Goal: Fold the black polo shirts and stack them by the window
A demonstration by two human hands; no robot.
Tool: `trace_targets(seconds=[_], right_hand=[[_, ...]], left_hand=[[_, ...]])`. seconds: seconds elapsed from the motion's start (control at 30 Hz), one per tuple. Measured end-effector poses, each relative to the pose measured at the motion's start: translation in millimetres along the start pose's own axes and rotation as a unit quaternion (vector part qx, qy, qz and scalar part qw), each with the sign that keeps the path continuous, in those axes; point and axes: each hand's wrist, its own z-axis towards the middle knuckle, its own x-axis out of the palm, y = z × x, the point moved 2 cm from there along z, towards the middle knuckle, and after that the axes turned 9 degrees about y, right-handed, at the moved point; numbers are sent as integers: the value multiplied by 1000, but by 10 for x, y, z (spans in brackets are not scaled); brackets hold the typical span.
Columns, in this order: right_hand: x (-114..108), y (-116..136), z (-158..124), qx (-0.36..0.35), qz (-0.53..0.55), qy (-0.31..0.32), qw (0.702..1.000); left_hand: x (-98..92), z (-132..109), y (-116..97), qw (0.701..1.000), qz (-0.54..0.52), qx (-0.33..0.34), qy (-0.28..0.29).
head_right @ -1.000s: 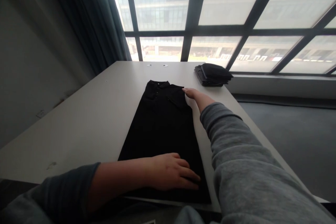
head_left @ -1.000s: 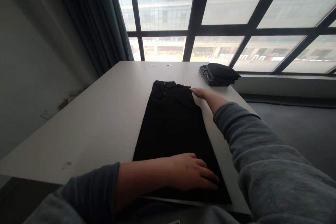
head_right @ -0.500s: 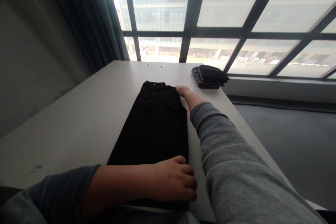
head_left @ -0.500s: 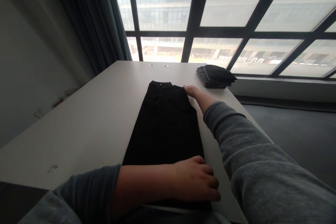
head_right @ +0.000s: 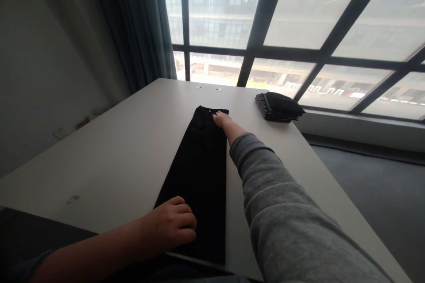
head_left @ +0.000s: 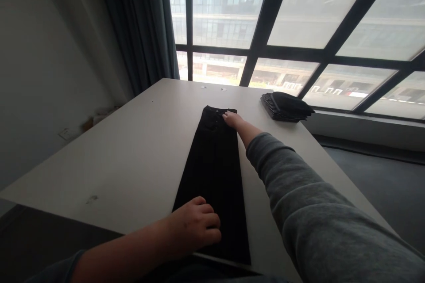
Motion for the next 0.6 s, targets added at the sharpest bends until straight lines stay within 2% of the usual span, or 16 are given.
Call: trace_targets(seconds=[0.1, 0.2, 0.3, 0.37, 0.47, 0.53, 0.6], right_hand=[[273, 117, 54, 50, 16, 24, 998], [442, 152, 64, 83, 26, 37, 995], [468, 177, 2, 92, 26, 23, 995], [426, 229, -109, 78, 15, -21, 997], [384, 393, -446, 18, -4, -79, 997], [421, 541, -818, -16, -1, -66, 998], [503, 704, -1316, -33, 9, -31, 999]], left_hand=[[219, -108, 3, 999, -40, -24, -11], [316, -142, -13, 995, -96, -28, -31], [327, -172, -25, 989, -141, 3, -44], [324, -213, -22, 987, -153, 9, -48], [333, -295, -17, 986, -163, 0, -29], [339, -348, -23, 986, -167, 8, -6], [332, -397, -23, 987, -159, 11, 12]])
